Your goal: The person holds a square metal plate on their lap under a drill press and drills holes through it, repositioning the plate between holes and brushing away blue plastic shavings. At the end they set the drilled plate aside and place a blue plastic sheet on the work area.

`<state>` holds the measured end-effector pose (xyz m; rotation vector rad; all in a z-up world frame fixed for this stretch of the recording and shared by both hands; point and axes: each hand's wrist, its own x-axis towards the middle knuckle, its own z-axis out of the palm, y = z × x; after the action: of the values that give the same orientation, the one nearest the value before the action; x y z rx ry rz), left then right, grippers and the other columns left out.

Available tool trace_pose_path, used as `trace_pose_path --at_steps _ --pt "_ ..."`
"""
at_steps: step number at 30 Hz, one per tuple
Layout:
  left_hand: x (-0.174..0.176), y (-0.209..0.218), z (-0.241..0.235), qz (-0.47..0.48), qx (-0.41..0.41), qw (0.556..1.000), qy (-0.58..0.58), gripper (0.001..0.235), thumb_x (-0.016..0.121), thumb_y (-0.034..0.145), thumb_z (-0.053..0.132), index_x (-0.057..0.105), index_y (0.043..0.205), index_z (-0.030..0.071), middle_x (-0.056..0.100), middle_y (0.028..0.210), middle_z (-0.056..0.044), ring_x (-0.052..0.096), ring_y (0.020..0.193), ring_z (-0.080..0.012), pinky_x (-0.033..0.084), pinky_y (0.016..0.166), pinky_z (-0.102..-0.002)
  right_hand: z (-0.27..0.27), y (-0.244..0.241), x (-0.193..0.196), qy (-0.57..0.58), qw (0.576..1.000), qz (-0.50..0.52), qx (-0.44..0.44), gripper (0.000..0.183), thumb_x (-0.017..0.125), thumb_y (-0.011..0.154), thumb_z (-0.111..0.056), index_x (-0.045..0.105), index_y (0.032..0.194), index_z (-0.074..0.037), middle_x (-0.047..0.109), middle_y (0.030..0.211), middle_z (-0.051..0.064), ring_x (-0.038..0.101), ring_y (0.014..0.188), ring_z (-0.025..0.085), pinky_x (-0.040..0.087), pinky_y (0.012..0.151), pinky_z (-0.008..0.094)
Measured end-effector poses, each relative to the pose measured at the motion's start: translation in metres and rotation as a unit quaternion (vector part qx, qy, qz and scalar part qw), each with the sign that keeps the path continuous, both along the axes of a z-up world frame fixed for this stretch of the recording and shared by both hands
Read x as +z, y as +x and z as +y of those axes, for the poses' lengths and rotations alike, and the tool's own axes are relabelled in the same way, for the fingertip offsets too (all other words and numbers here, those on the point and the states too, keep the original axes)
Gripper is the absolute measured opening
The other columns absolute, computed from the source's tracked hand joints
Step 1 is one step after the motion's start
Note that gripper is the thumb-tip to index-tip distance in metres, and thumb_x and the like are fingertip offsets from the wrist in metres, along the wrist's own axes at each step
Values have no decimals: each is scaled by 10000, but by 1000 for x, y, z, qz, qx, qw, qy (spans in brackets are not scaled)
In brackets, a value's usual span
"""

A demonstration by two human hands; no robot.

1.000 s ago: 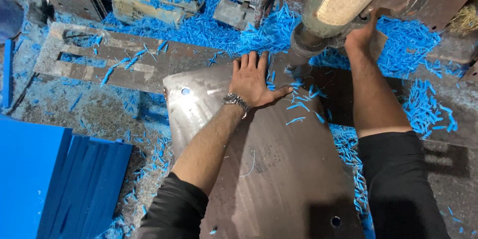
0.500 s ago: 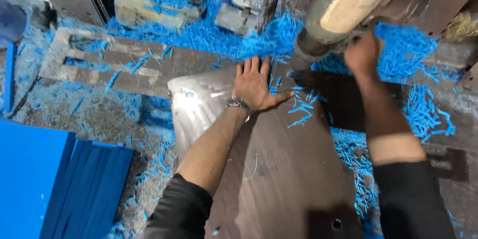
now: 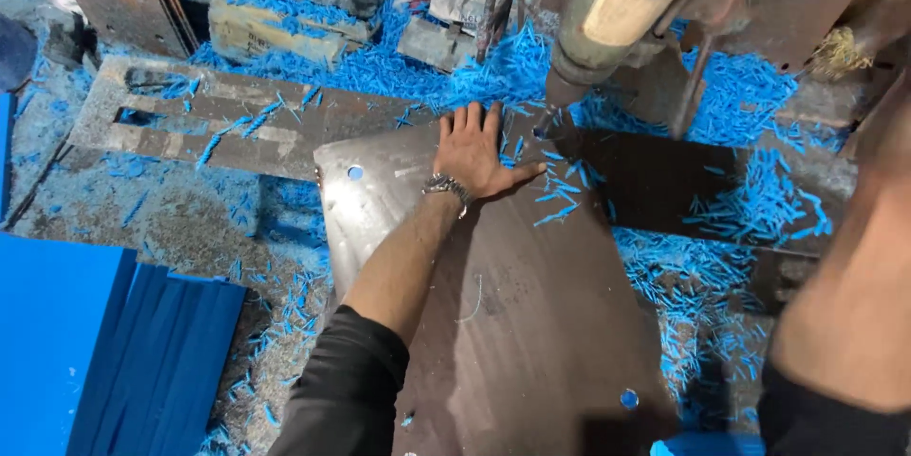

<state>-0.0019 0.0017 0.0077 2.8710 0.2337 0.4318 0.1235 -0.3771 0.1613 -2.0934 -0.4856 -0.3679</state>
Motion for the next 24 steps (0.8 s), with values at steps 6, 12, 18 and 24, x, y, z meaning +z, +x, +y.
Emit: trace_pose_path --at_steps 6,12,18,24 --pt "-3 -4 0 -5 -3 1000 -12 1265 503 731 980 411 1520 -4 498 1325 -223 471 1182 -406 344 1037 -538 48 6 32 136 985 60 85 408 458 1204 -538 703 1348 -246 723 1224 -140 682 1056 -49 536 933 101" --pt "-34 -10 37 -121 26 992 22 684 687 871 465 533 1407 67 455 1418 -238 473 1242 -422 387 1046 -553 44 -187 -40 -49 980 -95 166 211 671 983 20 587 1171 66 651 1110 184 592 872 227 503 768 319" --pt "25 -127 78 -215 179 960 4 555 754 899 423 595 1320 99 532 1292 -161 528 1108 -360 419 923 -482 -54 -283 -156 -257 959 118 30 442 727 837 -334 701 1178 -55 688 1145 107 698 972 281 567 861 397" --pt "86 -313 -30 -108 -80 978 -157 388 783 800 411 706 1015 98 684 1115 -104 622 988 -303 444 872 -461 -55 -320 -172 -201 968 129 -78 391 768 862 -192 681 1157 51 693 935 151 664 764 242 552 730 353"
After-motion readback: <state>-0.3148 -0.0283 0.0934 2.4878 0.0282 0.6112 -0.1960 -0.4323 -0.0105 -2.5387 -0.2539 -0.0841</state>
